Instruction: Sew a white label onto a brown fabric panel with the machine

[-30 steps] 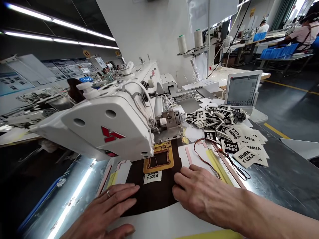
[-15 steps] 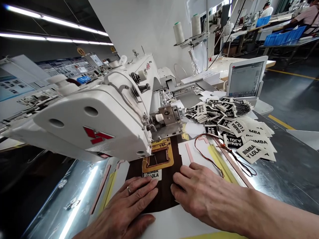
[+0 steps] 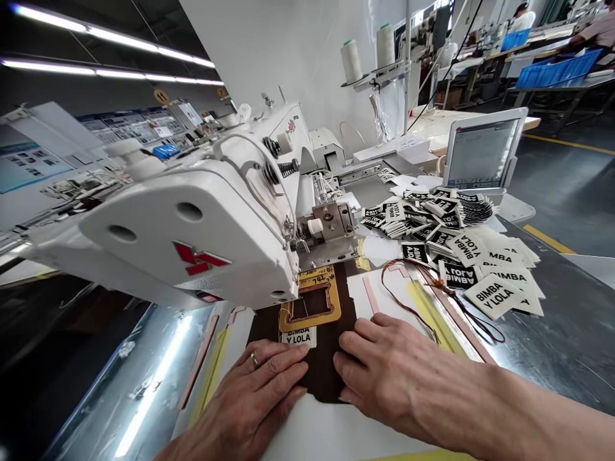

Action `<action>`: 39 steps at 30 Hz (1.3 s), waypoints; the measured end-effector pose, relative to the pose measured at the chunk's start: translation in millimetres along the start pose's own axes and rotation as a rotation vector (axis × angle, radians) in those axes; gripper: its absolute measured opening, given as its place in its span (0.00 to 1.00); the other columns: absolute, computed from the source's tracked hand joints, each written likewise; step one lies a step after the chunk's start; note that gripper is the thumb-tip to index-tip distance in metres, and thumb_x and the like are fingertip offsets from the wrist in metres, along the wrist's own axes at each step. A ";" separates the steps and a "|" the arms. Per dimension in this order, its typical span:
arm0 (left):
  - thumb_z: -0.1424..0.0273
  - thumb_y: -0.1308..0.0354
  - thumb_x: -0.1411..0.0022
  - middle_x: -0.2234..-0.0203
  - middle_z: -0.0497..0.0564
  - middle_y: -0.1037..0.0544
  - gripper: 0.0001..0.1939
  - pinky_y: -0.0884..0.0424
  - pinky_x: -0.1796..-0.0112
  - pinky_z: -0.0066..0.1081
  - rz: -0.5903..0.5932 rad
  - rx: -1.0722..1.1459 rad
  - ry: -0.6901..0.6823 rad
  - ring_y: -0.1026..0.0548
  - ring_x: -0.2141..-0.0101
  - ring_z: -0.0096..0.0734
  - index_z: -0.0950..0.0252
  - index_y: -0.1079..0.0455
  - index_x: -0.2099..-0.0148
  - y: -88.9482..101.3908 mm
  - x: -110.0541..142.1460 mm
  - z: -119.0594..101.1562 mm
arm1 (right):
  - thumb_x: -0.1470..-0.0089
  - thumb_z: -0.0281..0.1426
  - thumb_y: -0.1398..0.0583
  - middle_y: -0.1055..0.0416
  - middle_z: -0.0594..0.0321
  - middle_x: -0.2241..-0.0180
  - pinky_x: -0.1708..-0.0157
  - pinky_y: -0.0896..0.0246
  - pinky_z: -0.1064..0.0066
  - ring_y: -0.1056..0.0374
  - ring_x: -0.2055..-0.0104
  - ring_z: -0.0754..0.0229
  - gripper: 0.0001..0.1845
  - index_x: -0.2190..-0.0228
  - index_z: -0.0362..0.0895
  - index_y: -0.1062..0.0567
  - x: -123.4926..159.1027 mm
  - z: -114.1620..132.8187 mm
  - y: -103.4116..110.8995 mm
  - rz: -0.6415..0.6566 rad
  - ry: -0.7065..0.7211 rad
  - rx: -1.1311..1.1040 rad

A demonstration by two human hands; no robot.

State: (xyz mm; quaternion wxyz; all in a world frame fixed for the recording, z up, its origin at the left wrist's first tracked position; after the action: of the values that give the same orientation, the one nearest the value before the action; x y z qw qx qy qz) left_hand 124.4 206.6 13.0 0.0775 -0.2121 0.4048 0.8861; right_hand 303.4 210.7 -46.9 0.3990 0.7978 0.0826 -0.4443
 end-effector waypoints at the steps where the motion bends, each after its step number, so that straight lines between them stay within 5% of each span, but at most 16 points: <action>1: 0.78 0.43 0.29 0.41 0.50 0.27 0.12 0.38 0.42 0.37 0.000 0.008 0.012 0.32 0.45 0.34 0.68 0.30 0.45 -0.9 -0.8 0.6 | 0.30 0.37 0.43 0.31 0.64 0.54 0.58 0.52 0.59 0.39 0.56 0.57 0.13 0.48 0.44 0.27 -0.3 -1.2 1.2 -0.023 -0.011 -0.018; 5: 0.78 0.45 0.28 0.46 0.45 0.25 0.13 0.36 0.47 0.31 0.012 0.155 0.116 0.32 0.50 0.28 0.63 0.31 0.45 0.4 -3.5 10.7 | 0.34 0.37 0.38 0.30 0.64 0.52 0.57 0.52 0.60 0.37 0.55 0.56 0.11 0.53 0.45 0.25 -3.7 -6.8 8.1 -0.102 -0.052 -0.036; 8: 0.72 0.49 0.24 0.58 0.44 0.25 0.10 0.35 0.55 0.26 0.063 0.389 0.331 0.30 0.58 0.23 0.58 0.30 0.45 -0.6 -3.8 27.5 | 0.30 0.30 0.45 0.29 0.63 0.56 0.59 0.50 0.62 0.36 0.58 0.58 0.09 0.54 0.43 0.25 -8.0 -11.4 19.0 -0.172 -0.070 -0.043; 11: 0.62 0.52 0.21 0.67 0.47 0.30 0.14 0.38 0.63 0.26 0.126 0.498 0.570 0.33 0.66 0.23 0.64 0.30 0.55 -4.2 -1.6 42.4 | 0.27 0.31 0.48 0.31 0.62 0.63 0.61 0.46 0.65 0.37 0.63 0.63 0.13 0.57 0.41 0.24 -8.7 -22.4 31.9 -0.275 -0.143 -0.158; 15: 0.53 0.53 0.22 0.70 0.49 0.34 0.24 0.41 0.65 0.27 0.121 0.518 0.714 0.36 0.67 0.25 0.68 0.33 0.62 -3.5 -2.0 52.3 | 0.25 0.39 0.51 0.32 0.60 0.64 0.62 0.44 0.67 0.39 0.65 0.64 0.20 0.60 0.42 0.24 -5.8 -41.6 29.2 -0.231 -0.308 -0.350; 23: 0.43 0.53 0.26 0.71 0.48 0.43 0.31 0.45 0.66 0.28 0.109 0.561 0.878 0.45 0.69 0.26 0.69 0.37 0.62 -2.8 9.1 69.6 | 0.25 0.41 0.53 0.32 0.61 0.64 0.57 0.41 0.67 0.36 0.61 0.65 0.23 0.61 0.41 0.24 -5.1 -44.2 34.5 -0.180 -0.325 -0.311; 34: 0.46 0.55 0.24 0.71 0.48 0.42 0.28 0.44 0.67 0.27 0.123 0.482 0.857 0.43 0.69 0.25 0.68 0.37 0.62 3.7 13.4 73.9 | 0.25 0.39 0.52 0.33 0.60 0.66 0.61 0.41 0.66 0.36 0.64 0.64 0.24 0.63 0.40 0.23 -4.6 -42.8 35.9 -0.224 -0.261 -0.238; 37: 0.57 0.52 0.22 0.70 0.46 0.33 0.18 0.39 0.66 0.22 0.125 0.402 0.651 0.35 0.69 0.21 0.65 0.33 0.58 22.4 16.8 62.6 | 0.26 0.32 0.49 0.29 0.59 0.59 0.58 0.37 0.68 0.34 0.59 0.64 0.17 0.58 0.38 0.22 -6.6 -23.4 42.3 -0.250 -0.084 -0.105; 39: 0.70 0.54 0.21 0.60 0.46 0.25 0.11 0.34 0.54 0.17 0.047 0.123 0.281 0.27 0.58 0.18 0.61 0.33 0.44 36.9 20.8 46.6 | 0.30 0.30 0.44 0.27 0.60 0.52 0.58 0.36 0.66 0.33 0.57 0.63 0.12 0.53 0.38 0.23 -5.9 -7.5 47.3 -0.323 0.057 0.028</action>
State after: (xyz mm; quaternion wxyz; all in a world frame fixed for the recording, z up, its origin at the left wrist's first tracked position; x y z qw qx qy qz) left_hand 79.7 216.5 56.3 0.0121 -0.3192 0.4699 0.8229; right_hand 327.8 185.7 -13.5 0.3090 0.7919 0.2149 -0.4809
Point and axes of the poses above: each hand's wrist, its own x-axis away from the middle knuckle, its own y-axis out of the back of the hand, z = x × y, the point moved 7 cm from there along -x, towards the middle knuckle
